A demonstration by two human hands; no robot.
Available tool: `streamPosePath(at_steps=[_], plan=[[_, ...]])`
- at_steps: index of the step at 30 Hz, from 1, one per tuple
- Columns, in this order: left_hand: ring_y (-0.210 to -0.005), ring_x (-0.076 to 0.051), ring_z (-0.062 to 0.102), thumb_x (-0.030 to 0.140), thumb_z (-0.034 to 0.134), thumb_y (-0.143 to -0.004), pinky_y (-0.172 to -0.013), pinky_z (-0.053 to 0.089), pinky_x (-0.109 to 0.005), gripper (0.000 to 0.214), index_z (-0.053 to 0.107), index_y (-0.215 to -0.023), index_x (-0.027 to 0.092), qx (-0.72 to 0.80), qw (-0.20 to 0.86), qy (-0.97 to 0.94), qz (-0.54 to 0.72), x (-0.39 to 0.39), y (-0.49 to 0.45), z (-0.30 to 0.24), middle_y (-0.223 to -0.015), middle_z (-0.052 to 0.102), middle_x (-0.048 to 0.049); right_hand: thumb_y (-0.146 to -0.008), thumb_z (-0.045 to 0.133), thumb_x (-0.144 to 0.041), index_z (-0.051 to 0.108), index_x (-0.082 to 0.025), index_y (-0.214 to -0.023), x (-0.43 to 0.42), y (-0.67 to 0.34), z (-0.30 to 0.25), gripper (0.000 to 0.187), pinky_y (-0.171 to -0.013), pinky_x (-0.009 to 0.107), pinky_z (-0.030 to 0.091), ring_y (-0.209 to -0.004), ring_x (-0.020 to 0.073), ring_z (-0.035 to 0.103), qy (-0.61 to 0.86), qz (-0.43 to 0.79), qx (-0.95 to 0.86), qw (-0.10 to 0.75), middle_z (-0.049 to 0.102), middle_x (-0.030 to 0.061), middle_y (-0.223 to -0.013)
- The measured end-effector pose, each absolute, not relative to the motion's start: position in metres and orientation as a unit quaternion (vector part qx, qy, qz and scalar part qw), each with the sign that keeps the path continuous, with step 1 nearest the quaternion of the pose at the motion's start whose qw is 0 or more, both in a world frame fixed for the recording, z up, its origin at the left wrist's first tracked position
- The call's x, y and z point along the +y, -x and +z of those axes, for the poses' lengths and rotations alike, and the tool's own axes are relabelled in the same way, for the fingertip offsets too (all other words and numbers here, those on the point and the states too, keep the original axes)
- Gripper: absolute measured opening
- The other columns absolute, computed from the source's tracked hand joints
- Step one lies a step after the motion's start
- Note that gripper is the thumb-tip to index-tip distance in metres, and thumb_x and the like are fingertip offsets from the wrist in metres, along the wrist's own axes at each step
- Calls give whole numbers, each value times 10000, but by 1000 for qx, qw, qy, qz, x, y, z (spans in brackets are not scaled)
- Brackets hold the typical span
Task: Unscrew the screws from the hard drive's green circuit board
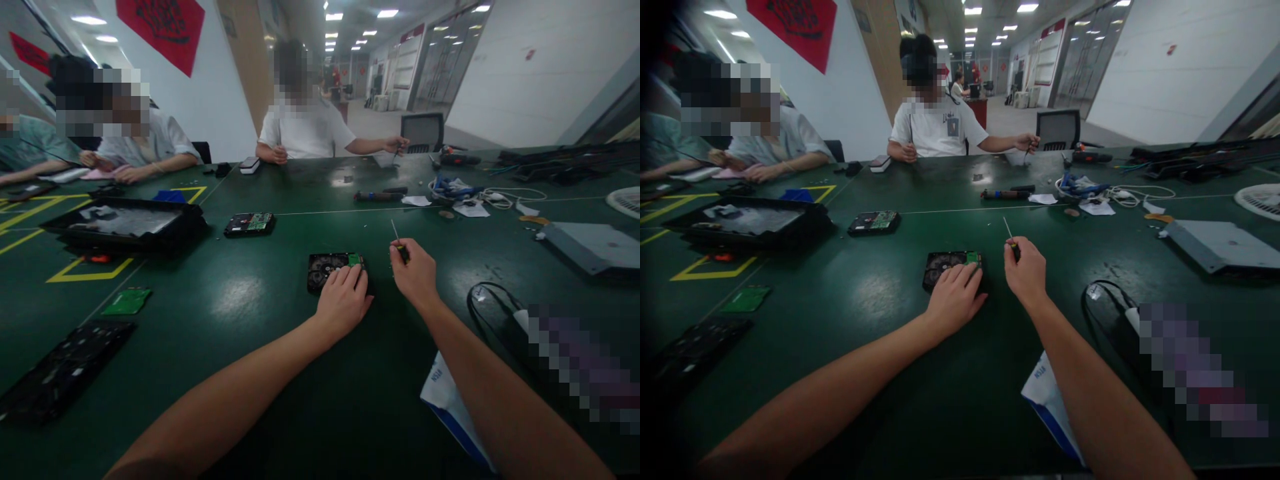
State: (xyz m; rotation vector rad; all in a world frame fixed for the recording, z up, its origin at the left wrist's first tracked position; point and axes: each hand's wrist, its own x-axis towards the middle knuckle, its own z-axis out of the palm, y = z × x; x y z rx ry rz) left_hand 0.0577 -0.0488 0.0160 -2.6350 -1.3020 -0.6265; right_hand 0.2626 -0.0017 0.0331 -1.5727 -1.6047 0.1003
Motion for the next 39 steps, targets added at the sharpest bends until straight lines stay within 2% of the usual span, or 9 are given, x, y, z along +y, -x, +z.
streamPosePath(at_steps=[3, 6, 13, 16, 20, 25, 31, 35, 39], plan=[[-1244, -400, 574, 479, 592, -1033, -1001, 508, -560, 542, 583, -1440, 121, -459, 71, 862, -202, -41, -66, 17, -1402, 626, -214, -914, 550, -260, 714, -199, -1060, 7, -291, 31, 228, -843, 411, 489, -925, 288, 683, 696, -13, -615, 370, 751, 123, -1013], [-1202, -398, 574, 563, 590, -1026, -963, 511, -543, 605, 618, -1396, 85, -474, 76, 855, -196, -36, -68, 19, -1331, 641, -223, -868, 605, -260, 738, -191, -986, 17, -316, 26, 191, -817, 404, 489, -904, 291, 694, 754, 8, -589, 290, 758, 123, -959], [-1145, -340, 565, 449, 633, -1025, -933, 497, -487, 452, 651, -1348, 134, -492, 90, 847, -178, -35, -65, 21, -1245, 645, -166, -901, 650, -634, 758, -205, -957, 14, -316, 33, 446, -742, 384, 488, -894, 301, 713, 766, 104, -621, 127, 775, 121, -966], [-1147, -334, 558, 430, 616, -1024, -927, 489, -481, 422, 655, -1338, 151, -495, 88, 845, -181, -36, -65, 22, -1249, 641, -158, -802, 767, -663, 739, -206, -957, 9, -310, 38, 483, -717, 357, 500, -868, 275, 718, 732, 138, -656, 118, 776, 98, -953], [-1156, -340, 555, 387, 618, -1002, -949, 486, -494, 395, 670, -1317, 154, -492, 83, 846, -189, -37, -63, 22, -1241, 641, -153, -779, 839, -508, 741, -218, -972, 10, -311, 34, 362, -731, 336, 507, -864, 244, 722, 698, 136, -689, 136, 777, 56, -927], [-1142, -335, 560, 342, 618, -975, -962, 500, -502, 370, 689, -1288, 158, -485, 72, 847, -204, -38, -59, 21, -1223, 645, -144, -856, 784, -344, 766, -223, -989, 16, -311, 28, 181, -760, 329, 493, -854, 215, 718, 677, 136, -704, 166, 778, 25, -900], [-1115, -323, 579, 325, 613, -964, -964, 517, -509, 418, 679, -1345, 169, -413, 45, 887, -201, -40, -37, 20, -1215, 657, -132, -918, 728, -336, 786, -247, -956, 20, -302, 23, 112, -792, 342, 492, -893, 224, 717, 648, 99, -735, 173, 794, 33, -964], [-1131, -290, 601, 307, 634, -952, -998, 528, -473, 434, 670, -1369, 194, -321, -21, 921, -220, -41, -13, 21, -1253, 662, -111, -979, 655, -364, 780, -249, -985, 26, -297, 15, 170, -856, 359, 494, -973, 247, 708, 657, 43, -733, 171, 786, 63, -1039], [-1191, -277, 606, 217, 607, -941, -1065, 513, -461, 439, 652, -1377, 195, -291, -52, 923, -245, -46, -3, 20, -1313, 651, -111, -1030, 549, -332, 765, -208, -1143, 33, -299, 8, 273, -913, 379, 500, -1032, 264, 691, 681, 19, -705, 195, 761, 108, -1108]])
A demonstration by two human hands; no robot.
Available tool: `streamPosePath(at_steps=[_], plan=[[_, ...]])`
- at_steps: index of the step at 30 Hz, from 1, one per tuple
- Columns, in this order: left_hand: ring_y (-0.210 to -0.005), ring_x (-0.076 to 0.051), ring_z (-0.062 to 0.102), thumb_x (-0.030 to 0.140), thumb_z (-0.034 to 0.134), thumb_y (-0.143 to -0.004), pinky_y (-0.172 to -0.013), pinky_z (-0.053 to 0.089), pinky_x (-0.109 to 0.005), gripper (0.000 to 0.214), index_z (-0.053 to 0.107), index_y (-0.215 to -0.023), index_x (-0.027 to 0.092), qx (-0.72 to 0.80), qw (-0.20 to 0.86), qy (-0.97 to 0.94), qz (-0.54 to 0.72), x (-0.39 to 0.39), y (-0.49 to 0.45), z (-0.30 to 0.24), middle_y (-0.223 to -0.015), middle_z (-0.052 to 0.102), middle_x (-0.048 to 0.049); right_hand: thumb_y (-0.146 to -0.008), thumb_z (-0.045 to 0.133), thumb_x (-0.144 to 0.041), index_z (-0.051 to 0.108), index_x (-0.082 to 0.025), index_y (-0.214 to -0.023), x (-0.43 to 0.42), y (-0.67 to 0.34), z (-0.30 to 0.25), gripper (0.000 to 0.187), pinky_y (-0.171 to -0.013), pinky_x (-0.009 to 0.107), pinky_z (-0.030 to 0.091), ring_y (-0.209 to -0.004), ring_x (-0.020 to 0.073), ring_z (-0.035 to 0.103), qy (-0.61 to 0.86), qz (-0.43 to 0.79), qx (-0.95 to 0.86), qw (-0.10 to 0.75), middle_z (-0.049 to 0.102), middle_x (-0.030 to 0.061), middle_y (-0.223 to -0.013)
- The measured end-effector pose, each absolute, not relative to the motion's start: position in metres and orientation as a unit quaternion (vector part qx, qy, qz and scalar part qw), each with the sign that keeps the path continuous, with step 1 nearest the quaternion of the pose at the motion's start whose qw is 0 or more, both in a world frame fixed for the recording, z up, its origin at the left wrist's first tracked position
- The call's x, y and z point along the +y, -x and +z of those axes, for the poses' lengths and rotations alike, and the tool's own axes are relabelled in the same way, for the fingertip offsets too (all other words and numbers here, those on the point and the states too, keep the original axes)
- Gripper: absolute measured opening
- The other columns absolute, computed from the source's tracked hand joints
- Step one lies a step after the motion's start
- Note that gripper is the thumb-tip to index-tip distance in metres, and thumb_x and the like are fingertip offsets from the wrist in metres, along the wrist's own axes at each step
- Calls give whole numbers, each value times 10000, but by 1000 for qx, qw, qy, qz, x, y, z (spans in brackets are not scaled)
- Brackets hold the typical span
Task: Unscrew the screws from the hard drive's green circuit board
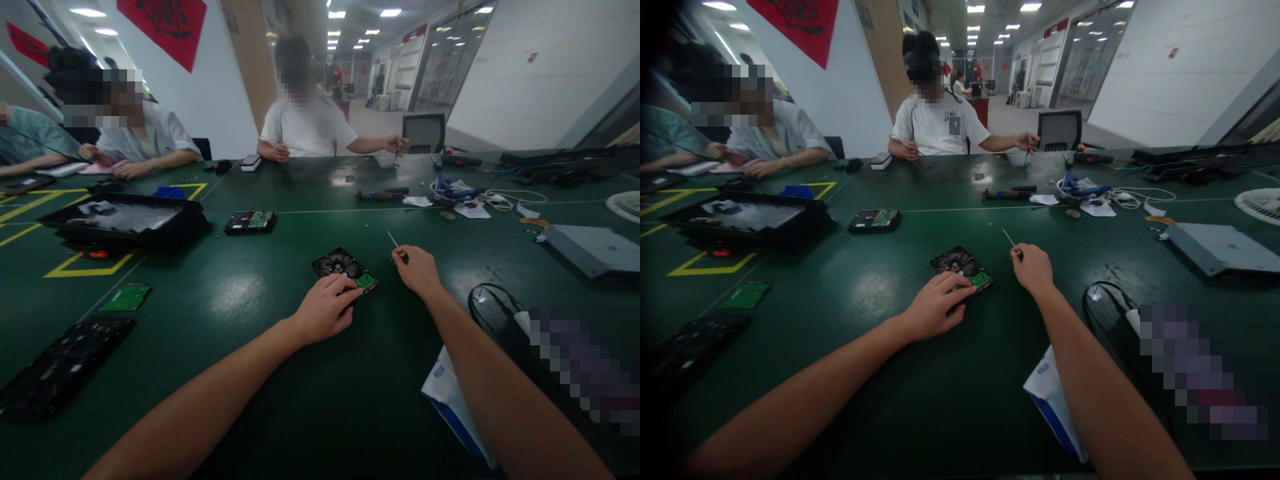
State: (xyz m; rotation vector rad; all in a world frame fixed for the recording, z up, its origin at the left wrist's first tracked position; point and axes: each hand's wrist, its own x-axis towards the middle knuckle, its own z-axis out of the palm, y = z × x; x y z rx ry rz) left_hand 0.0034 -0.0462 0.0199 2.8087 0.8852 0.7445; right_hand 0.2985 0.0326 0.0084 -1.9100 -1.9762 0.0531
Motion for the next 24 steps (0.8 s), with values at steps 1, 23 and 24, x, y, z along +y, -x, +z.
streamPosePath(at_steps=[1, 23, 24], plan=[[-1199, -280, 607, 202, 602, -936, -1071, 512, -468, 437, 651, -1370, 194, 291, 52, -923, 246, -47, -4, 20, -1315, 652, -112, -1035, 528, -315, 754, -205, -1203, 34, -300, 8, 302, -924, 383, 502, -1045, 267, 689, 685, 24, -700, 201, 753, 116, -1136], [-1370, -261, 574, -37, 556, -846, -1243, 376, -519, 607, 616, -1399, 208, 396, -4, -892, 217, -30, -9, 10, -1464, 630, -94, -1028, 513, -407, 735, -210, -1056, 40, -310, 12, 298, -759, 340, 485, -892, 240, 701, 722, 114, -651, 204, 777, 78, -997], [-1359, -257, 584, -29, 549, -863, -1240, 383, -513, 576, 629, -1379, 213, 402, -7, -888, 222, -29, -10, 9, -1451, 639, -91, -1032, 502, -397, 734, -210, -1067, 37, -310, 10, 300, -775, 341, 487, -894, 238, 701, 724, 105, -648, 213, 774, 77, -995]])
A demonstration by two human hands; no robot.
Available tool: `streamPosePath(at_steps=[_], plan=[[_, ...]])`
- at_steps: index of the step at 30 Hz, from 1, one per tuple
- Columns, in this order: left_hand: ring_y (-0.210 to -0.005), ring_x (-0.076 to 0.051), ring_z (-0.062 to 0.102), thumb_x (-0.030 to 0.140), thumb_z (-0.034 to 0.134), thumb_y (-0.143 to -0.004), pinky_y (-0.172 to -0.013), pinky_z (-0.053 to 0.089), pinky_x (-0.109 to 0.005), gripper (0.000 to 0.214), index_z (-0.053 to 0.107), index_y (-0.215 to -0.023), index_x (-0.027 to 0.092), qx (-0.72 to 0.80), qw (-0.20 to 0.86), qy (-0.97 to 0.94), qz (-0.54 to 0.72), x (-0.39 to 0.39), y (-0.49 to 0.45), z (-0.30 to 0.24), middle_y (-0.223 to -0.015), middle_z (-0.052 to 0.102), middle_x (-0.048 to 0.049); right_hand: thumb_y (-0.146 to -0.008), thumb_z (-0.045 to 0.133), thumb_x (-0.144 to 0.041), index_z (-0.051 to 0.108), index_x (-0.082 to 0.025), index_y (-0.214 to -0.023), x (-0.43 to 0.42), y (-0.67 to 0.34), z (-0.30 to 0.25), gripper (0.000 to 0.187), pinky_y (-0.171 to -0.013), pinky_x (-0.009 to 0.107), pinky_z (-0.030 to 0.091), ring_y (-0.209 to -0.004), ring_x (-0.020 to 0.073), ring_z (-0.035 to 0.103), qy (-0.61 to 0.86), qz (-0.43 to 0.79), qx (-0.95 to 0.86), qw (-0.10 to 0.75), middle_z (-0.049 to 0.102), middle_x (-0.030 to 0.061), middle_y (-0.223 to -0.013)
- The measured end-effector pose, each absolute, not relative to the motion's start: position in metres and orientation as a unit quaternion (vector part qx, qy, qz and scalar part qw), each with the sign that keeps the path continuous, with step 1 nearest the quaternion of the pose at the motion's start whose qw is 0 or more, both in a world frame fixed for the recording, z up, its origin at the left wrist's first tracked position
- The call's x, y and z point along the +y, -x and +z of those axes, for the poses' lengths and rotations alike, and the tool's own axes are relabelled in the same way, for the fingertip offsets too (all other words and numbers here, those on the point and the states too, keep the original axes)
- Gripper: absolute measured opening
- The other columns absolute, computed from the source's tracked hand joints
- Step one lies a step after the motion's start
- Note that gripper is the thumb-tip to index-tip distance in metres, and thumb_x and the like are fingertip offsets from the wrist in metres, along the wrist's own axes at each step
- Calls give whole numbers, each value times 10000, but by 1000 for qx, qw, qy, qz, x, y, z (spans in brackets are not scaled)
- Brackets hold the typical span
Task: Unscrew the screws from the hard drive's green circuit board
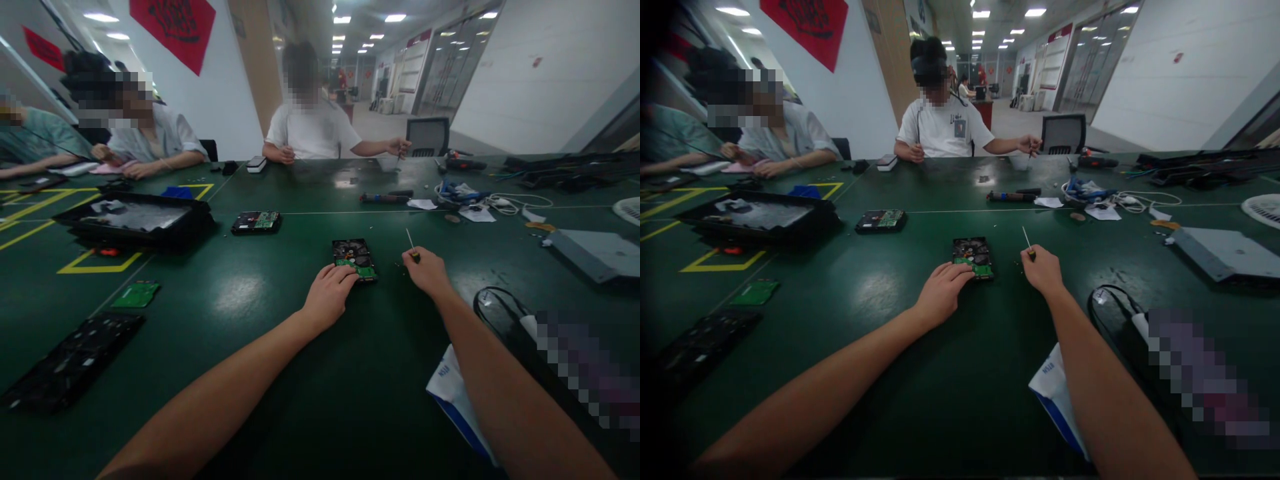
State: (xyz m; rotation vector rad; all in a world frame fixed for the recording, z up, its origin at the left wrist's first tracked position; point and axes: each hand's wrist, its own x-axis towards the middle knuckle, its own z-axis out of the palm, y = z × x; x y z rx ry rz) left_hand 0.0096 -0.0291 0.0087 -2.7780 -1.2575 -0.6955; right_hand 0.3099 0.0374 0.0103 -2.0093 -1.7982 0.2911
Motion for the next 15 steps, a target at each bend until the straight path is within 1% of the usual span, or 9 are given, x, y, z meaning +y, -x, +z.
streamPosePath(at_steps=[2, 6, 9, 12, 15], plan=[[-1335, -259, 598, 8, 546, -900, -1225, 403, -503, 503, 649, -1349, 213, -408, 11, 884, -229, -28, -12, 8, -1422, 652, -95, -1028, 515, -392, 741, -217, -1068, 33, -310, 9, 288, -820, 344, 490, -918, 235, 700, 706, 86, -668, 218, 768, 70, -999], [-1323, -294, 584, 116, 550, -967, -1167, 459, -497, 386, 650, -1335, 178, -414, 24, 880, -233, -33, -18, 10, -1393, 643, -126, -1005, 589, -446, 751, -214, -1111, 26, -303, 11, 302, -874, 366, 490, -1003, 260, 683, 659, 47, -730, 176, 745, 97, -1074], [-1280, -299, 584, 173, 531, -1007, -1109, 495, -488, 339, 646, -1326, 177, -409, 29, 882, -233, -40, -21, 14, -1347, 647, -130, -1000, 614, -432, 755, -219, -1067, 24, -296, 13, 264, -867, 359, 489, -1003, 254, 674, 652, 25, -741, 157, 721, 106, -1097], [-1209, -291, 591, 205, 503, -1032, -1048, 516, -472, 304, 651, -1296, 177, -383, 37, 896, -221, -46, -27, 18, -1276, 655, -129, -1008, 600, -410, 749, -226, -1012, 23, -293, 14, 237, -836, 361, 487, -969, 249, 670, 655, 17, -741, 146, 715, 98, -1085], [-1169, -309, 580, 250, 553, -1011, -995, 523, -482, 298, 643, -1284, 170, -398, 54, 892, -209, -46, -38, 20, -1250, 631, -139, -1009, 594, -407, 741, -222, -1006, 24, -293, 13, 236, -822, 366, 490, -946, 250, 670, 656, 18, -741, 140, 718, 94, -1062]])
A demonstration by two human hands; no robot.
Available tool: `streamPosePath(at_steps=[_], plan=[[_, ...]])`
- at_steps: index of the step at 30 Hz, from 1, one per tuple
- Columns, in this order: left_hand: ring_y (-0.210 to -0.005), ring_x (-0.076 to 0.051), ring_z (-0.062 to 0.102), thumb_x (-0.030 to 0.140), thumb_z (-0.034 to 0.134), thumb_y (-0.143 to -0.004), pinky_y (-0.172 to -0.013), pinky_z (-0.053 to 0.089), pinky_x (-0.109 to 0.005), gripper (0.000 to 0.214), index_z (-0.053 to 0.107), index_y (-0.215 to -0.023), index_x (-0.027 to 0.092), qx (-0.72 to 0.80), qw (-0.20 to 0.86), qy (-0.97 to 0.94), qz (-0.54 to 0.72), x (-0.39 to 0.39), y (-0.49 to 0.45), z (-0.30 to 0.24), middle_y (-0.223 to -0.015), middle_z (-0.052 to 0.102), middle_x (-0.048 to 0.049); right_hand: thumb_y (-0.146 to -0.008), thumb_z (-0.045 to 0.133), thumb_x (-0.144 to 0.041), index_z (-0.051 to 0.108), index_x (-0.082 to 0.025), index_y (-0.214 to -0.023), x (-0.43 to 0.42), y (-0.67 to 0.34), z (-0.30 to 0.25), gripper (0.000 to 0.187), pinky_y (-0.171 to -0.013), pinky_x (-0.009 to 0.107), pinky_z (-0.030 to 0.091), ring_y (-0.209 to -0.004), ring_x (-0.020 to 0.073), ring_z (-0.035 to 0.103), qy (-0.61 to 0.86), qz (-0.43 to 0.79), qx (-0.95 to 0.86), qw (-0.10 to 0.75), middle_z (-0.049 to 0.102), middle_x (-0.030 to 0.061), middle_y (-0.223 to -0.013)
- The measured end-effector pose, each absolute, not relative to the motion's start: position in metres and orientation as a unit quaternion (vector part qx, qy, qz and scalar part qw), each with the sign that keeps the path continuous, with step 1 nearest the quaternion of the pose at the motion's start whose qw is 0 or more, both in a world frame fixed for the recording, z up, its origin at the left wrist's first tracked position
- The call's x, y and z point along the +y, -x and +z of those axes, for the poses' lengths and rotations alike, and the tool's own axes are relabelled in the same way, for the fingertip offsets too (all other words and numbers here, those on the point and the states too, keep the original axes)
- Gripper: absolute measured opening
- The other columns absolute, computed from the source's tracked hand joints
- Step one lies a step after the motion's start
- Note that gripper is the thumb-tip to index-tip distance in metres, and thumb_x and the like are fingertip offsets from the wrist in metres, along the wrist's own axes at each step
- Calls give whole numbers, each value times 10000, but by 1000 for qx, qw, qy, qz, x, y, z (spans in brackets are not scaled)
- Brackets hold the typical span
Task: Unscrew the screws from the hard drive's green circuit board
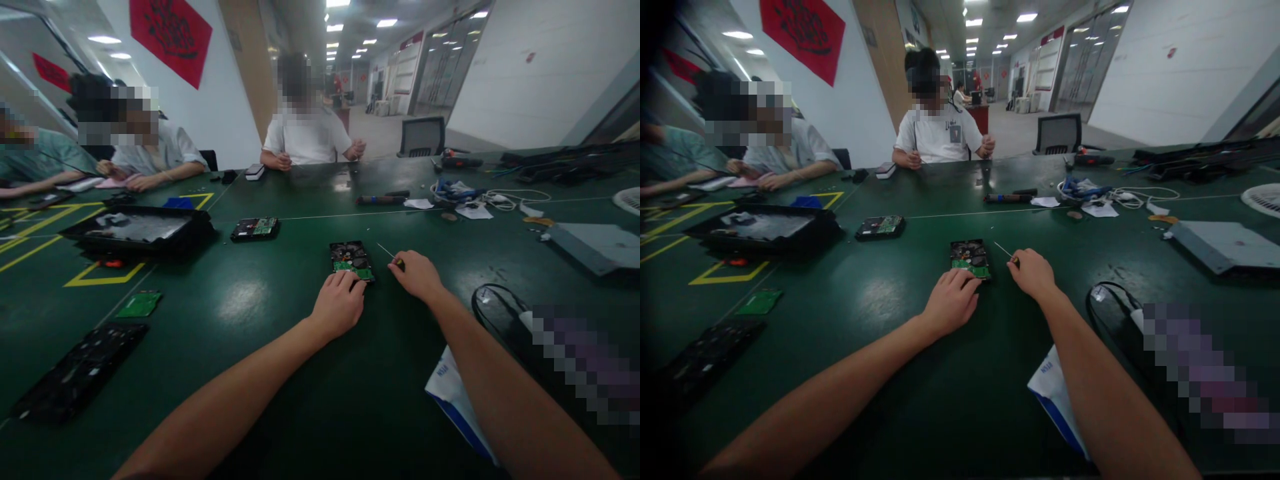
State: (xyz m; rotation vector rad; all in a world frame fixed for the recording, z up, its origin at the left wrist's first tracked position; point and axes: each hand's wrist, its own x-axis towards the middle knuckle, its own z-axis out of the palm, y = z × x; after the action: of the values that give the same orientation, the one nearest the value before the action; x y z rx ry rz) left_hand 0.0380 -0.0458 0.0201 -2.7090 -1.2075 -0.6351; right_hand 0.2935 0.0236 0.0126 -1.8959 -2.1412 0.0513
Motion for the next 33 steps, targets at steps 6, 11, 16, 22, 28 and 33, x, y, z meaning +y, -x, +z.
streamPosePath(at_steps=[6, 11, 16, 22, 28, 33], plan=[[-1148, -307, 571, 299, 591, -998, -964, 530, -477, 271, 627, -1242, 186, -429, 25, 877, -215, -39, -44, 21, -1219, 621, -131, -1020, 542, -286, 712, -209, -1118, 22, -299, 14, 211, -900, 352, 495, -1020, 237, 677, 647, 26, -741, 180, 736, 91, -1102], [-1288, -311, 538, 249, 597, -983, -1072, 500, -493, 365, 593, -1345, 208, -424, 6, 872, -245, -38, -26, 15, -1342, 598, -128, -993, 531, -225, 721, -192, -1118, 18, -304, 24, 230, -893, 368, 493, -1018, 257, 686, 670, 4, -723, 168, 736, 123, -1106], [-1350, -328, 518, 262, 604, -978, -1134, 466, -525, 416, 590, -1389, 196, -439, 7, 863, -249, -36, -24, 11, -1379, 598, -140, -985, 610, -426, 744, -211, -1010, 14, -307, 32, 255, -796, 384, 497, -934, 283, 698, 683, 29, -720, 119, 757, 111, -1017], [-1328, -326, 533, 254, 610, -972, -1126, 480, -522, 389, 625, -1352, 175, -446, 6, 856, -261, -35, -25, 9, -1368, 608, -148, -949, 673, -330, 754, -235, -1003, 14, -317, 29, 136, -796, 345, 504, -924, 243, 720, 662, 86, -736, 114, 789, 61, -1013], [-1318, -324, 549, 246, 622, -960, -1099, 500, -530, 379, 638, -1337, 206, -448, 3, 854, -265, -35, -25, 9, -1351, 619, -134, -1005, 582, -349, 754, -218, -1058, 20, -326, 22, 223, -830, 374, 497, -977, 279, 723, 683, 25, -722, 109, 791, 97, -1078], [-1324, -323, 545, 246, 620, -962, -1101, 503, -523, 380, 641, -1339, 203, -446, 4, 854, -267, -34, -24, 8, -1361, 618, -133, -980, 564, -302, 751, -212, -1081, 21, -331, 21, 231, -816, 368, 495, -977, 278, 722, 704, 21, -701, 114, 786, 106, -1083]])
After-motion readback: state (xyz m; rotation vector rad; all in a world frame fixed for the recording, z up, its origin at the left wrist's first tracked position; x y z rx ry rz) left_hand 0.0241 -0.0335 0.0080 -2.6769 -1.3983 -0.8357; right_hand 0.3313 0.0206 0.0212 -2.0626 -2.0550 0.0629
